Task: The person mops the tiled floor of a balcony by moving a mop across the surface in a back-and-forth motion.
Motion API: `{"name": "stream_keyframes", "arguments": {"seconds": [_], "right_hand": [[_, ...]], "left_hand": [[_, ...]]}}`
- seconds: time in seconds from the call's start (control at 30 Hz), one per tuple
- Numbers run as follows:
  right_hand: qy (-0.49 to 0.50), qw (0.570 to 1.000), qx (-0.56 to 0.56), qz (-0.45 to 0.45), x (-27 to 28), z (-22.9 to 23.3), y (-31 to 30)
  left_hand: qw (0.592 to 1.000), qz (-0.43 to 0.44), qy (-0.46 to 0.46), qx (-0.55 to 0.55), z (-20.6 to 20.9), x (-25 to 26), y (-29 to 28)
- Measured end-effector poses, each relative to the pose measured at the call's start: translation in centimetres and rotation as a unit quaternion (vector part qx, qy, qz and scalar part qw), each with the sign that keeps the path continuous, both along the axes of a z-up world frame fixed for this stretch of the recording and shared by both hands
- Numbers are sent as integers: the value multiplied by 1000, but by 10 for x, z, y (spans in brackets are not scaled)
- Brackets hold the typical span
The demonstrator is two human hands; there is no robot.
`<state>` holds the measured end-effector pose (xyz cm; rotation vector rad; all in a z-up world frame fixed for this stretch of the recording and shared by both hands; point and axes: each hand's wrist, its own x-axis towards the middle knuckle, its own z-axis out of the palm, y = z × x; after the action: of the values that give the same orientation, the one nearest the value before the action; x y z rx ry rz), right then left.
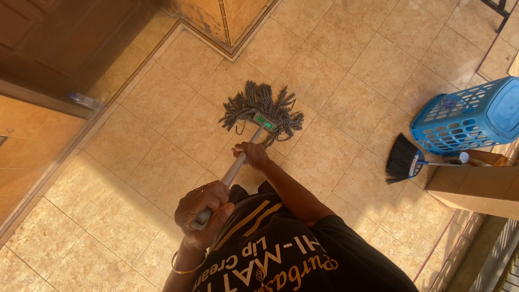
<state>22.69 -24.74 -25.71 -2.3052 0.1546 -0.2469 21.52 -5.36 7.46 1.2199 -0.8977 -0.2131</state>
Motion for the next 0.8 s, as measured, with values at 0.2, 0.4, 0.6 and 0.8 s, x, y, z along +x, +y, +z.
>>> {"name": "stream_keyframes", "arguments": {"seconds": [0.2, 0.4, 0.6, 0.8], "right_hand": [[-6, 999, -53, -4, 19, -24, -57], [-23, 996, -87, -3, 45, -42, -137], [105, 991, -87, -8, 66, -67, -188], [173, 983, -56, 23, 65, -87, -203]], "left_hand": [[1000, 11, -1, -29, -19, 8, -47], [999, 16, 1, -46, -58, 23, -109], [993, 76, 45, -72, -95, 20, -153], [992, 117, 41, 32, -107, 5, -154]]}}
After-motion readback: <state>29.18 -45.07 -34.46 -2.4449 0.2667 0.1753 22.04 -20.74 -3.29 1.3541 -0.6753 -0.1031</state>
